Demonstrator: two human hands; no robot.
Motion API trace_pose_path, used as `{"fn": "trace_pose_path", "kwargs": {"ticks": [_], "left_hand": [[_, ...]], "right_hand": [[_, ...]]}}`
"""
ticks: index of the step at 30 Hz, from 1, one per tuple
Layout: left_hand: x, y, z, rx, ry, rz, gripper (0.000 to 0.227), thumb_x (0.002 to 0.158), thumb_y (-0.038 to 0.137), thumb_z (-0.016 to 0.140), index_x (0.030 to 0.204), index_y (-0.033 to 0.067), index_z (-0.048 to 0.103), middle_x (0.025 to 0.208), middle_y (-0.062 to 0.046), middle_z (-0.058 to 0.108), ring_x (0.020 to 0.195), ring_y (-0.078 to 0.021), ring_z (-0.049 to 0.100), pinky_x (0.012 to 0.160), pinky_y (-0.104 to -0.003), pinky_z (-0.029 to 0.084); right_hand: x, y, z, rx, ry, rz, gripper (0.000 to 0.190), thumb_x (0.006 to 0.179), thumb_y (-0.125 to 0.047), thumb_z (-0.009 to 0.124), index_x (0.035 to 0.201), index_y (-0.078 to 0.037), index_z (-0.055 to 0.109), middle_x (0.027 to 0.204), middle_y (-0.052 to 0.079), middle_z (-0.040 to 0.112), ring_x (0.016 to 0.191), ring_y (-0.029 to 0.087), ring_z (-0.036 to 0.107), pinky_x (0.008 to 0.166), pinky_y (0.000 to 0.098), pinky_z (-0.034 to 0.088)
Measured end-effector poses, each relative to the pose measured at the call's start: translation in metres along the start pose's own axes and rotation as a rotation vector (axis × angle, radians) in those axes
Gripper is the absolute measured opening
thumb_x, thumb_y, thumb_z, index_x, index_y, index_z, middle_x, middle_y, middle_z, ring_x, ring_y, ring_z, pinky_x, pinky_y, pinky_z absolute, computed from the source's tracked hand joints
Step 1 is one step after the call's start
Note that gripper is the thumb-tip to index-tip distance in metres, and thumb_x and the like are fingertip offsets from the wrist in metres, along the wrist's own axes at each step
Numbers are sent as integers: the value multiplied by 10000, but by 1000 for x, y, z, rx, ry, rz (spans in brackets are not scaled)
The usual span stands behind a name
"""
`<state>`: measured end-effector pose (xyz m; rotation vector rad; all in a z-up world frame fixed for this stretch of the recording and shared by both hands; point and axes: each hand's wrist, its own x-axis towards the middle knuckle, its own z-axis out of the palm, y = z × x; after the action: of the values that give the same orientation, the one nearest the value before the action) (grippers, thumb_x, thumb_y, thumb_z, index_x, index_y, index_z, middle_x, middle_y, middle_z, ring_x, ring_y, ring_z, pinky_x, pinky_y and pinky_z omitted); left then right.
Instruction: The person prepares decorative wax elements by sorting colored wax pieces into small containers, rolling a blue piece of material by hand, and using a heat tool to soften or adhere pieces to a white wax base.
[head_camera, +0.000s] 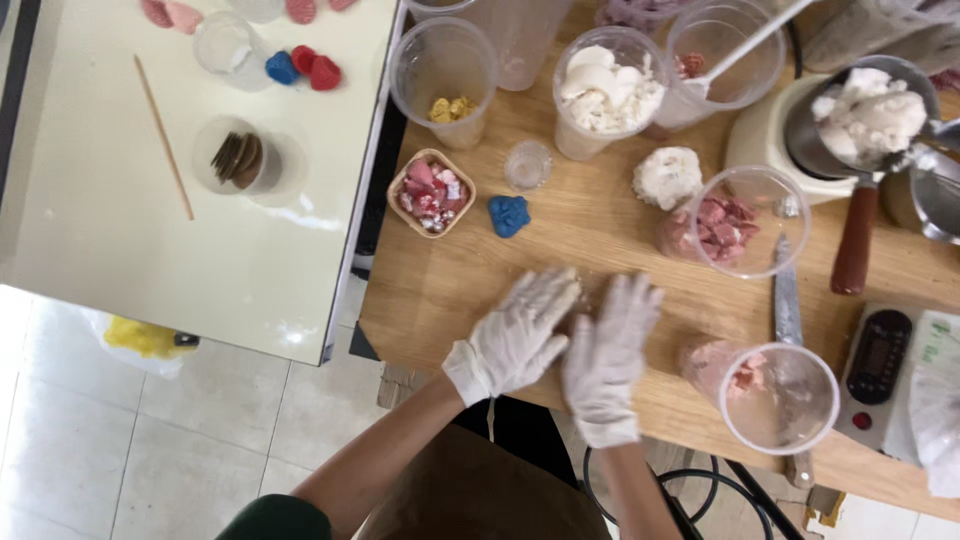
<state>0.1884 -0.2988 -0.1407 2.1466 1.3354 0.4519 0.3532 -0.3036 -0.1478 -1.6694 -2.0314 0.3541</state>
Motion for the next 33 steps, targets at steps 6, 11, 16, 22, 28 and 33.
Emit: {"fn": "trace_pose_path", "kwargs": {"ticks": [6, 11, 16, 22, 28, 33], "left_hand": [[-28, -36, -17, 254, -3, -318, 636, 1011, 319, 498, 1558, 40, 334, 1644, -163, 324, 1572, -279, 261, 1304, -490, 123], [-25, -38, 3, 437, 221, -409, 783, 989, 455, 447, 1560, -28, 212, 1644, -239, 191, 1527, -400, 132, 1224, -526, 101], [-9, -1, 19, 176, 10, -150, 720, 1039, 397, 392, 1612, -6, 224, 1693, -194, 213, 1586, -346, 157, 1291, -474, 123], [12, -9, 7, -22, 53, -43, 699, 1057, 375, 413, 1621, -13, 268, 1709, -187, 229, 1602, -323, 189, 1314, -434, 139], [36, -9, 16, 272, 49, 2, 710, 1022, 417, 457, 1578, 8, 290, 1674, -197, 211, 1567, -351, 165, 1277, -471, 131], [10, 10, 25, 122, -263, 190, 662, 1039, 439, 425, 1601, 98, 339, 1719, -108, 242, 1617, -271, 156, 1336, -439, 104]], "right_hand": [[3, -22, 4, 247, -127, -66, 714, 1009, -197, 535, 1611, 11, 211, 1656, 269, 285, 1559, 504, 191, 1271, 530, 228], [-17, 5, -11, 65, 103, 147, 661, 1103, -275, 451, 1644, -25, 166, 1699, 230, 271, 1590, 441, 222, 1312, 563, 163], [-17, -11, 12, 82, 84, 123, 653, 1083, -262, 419, 1635, -9, 177, 1690, 237, 247, 1584, 435, 207, 1307, 532, 149], [-20, -2, -30, 466, 35, 137, 617, 1109, -219, 380, 1643, 21, 183, 1714, 245, 237, 1616, 393, 206, 1327, 452, 159], [-52, -6, -36, 463, 70, 231, 601, 1103, -183, 408, 1632, 20, 209, 1699, 239, 272, 1599, 387, 249, 1305, 433, 208], [-54, -3, -36, 424, 46, 208, 582, 1095, -173, 410, 1632, -21, 244, 1694, 235, 292, 1594, 382, 288, 1296, 443, 255]]}}
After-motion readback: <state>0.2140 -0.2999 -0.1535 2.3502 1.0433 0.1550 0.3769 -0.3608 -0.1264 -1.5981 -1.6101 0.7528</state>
